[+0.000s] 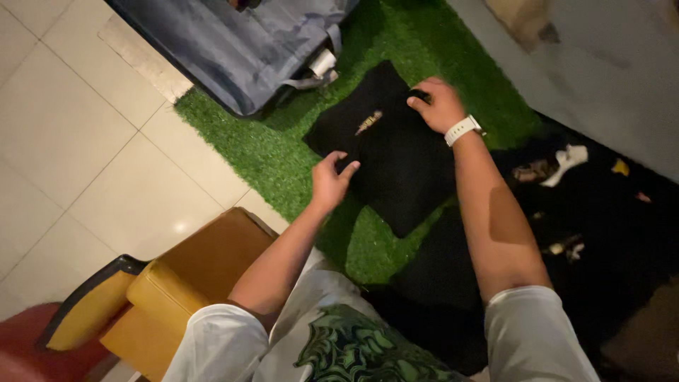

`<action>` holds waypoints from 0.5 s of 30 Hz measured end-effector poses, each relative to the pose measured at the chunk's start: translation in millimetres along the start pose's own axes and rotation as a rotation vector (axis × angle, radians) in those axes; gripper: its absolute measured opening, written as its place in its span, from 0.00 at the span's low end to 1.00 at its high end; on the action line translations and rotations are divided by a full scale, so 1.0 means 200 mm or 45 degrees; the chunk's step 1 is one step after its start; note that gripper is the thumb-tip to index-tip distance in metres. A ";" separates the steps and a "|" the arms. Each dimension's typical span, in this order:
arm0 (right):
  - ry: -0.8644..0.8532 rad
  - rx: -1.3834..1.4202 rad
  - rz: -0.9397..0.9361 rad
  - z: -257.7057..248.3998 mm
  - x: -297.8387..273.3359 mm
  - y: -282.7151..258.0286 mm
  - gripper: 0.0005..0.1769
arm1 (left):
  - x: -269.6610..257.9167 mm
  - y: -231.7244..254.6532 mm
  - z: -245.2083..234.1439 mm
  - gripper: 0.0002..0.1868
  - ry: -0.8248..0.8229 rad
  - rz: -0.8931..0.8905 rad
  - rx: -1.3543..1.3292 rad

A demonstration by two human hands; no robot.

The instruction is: The person folds black t-shirts by hand on a rug and places them into a suitcase.

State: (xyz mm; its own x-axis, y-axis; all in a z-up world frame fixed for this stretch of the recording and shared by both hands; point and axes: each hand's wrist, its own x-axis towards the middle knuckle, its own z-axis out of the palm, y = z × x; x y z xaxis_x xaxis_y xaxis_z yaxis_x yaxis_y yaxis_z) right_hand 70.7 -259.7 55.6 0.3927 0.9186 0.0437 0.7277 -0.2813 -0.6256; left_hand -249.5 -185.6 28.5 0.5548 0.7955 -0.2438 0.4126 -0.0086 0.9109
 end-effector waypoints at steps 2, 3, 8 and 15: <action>-0.190 0.129 0.269 0.11 0.12 0.06 0.16 | 0.08 -0.05 -0.05 0.16 0.043 0.255 0.136; -0.178 0.143 0.275 0.15 0.16 0.08 0.16 | 0.12 -0.06 -0.07 0.15 0.019 0.244 0.174; -0.063 0.340 0.344 0.22 0.28 0.10 0.17 | 0.19 -0.07 -0.16 0.10 0.070 0.388 0.089; -0.053 0.168 0.241 0.18 0.37 0.06 0.11 | 0.31 -0.04 -0.19 0.10 0.031 0.175 0.336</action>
State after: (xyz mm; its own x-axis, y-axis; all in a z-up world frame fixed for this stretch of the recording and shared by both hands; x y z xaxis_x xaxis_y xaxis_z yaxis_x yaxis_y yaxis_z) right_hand 87.9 -185.6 24.5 0.4896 0.8644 -0.1143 0.5624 -0.4132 -0.7162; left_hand -245.6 -112.6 19.4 0.6022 0.7903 -0.1131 0.5104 -0.2721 0.8157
